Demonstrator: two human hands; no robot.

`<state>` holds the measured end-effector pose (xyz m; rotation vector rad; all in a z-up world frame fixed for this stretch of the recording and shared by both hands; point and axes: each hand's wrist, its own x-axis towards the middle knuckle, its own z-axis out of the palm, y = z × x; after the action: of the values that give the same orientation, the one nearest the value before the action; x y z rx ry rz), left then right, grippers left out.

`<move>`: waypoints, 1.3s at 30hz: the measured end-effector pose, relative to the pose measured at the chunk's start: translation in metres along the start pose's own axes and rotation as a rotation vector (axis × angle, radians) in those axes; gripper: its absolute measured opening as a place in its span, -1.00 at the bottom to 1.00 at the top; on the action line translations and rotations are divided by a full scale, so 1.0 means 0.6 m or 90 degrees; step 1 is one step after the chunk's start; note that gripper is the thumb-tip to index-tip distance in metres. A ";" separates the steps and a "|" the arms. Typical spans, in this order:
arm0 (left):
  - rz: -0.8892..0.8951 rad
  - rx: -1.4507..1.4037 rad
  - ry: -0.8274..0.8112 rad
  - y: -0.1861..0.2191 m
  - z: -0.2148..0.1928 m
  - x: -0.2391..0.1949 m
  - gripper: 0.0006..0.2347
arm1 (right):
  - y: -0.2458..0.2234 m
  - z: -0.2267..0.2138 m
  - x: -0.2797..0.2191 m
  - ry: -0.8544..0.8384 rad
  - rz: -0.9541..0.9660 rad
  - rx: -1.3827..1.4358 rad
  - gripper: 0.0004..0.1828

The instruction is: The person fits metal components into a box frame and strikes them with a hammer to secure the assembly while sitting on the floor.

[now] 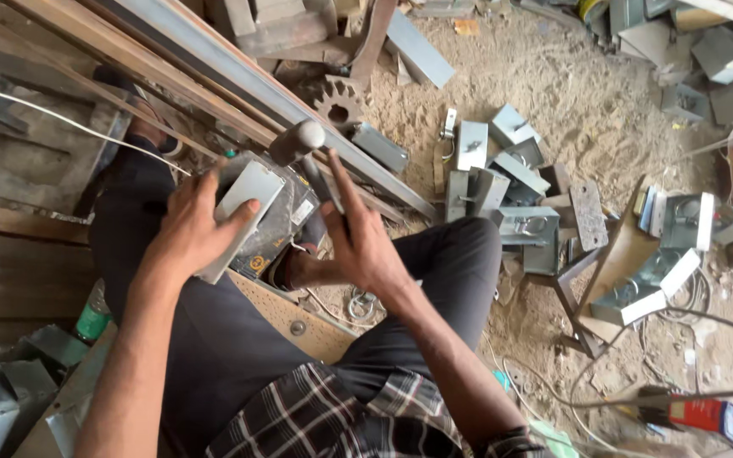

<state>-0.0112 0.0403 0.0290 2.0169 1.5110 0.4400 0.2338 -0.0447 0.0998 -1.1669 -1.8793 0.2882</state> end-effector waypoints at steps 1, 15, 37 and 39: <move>-0.022 0.002 -0.022 -0.002 -0.001 -0.001 -0.07 | 0.006 -0.012 -0.003 -0.011 0.010 -0.006 -0.52; 0.083 -0.285 0.440 0.061 0.066 -0.068 -0.03 | -0.021 -0.052 0.019 -0.033 0.363 0.370 -0.56; -0.008 -0.188 0.493 0.031 0.159 -0.053 -0.10 | -0.036 -0.036 0.004 -0.163 0.131 -0.053 -0.50; -0.015 -0.181 0.497 0.030 0.161 -0.045 -0.09 | -0.043 -0.042 0.023 -0.153 0.117 -0.034 -0.57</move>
<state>0.0498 -0.0127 -0.0330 1.6680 1.7557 1.4665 0.2354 -0.0532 0.1376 -1.3964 -1.9980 0.5013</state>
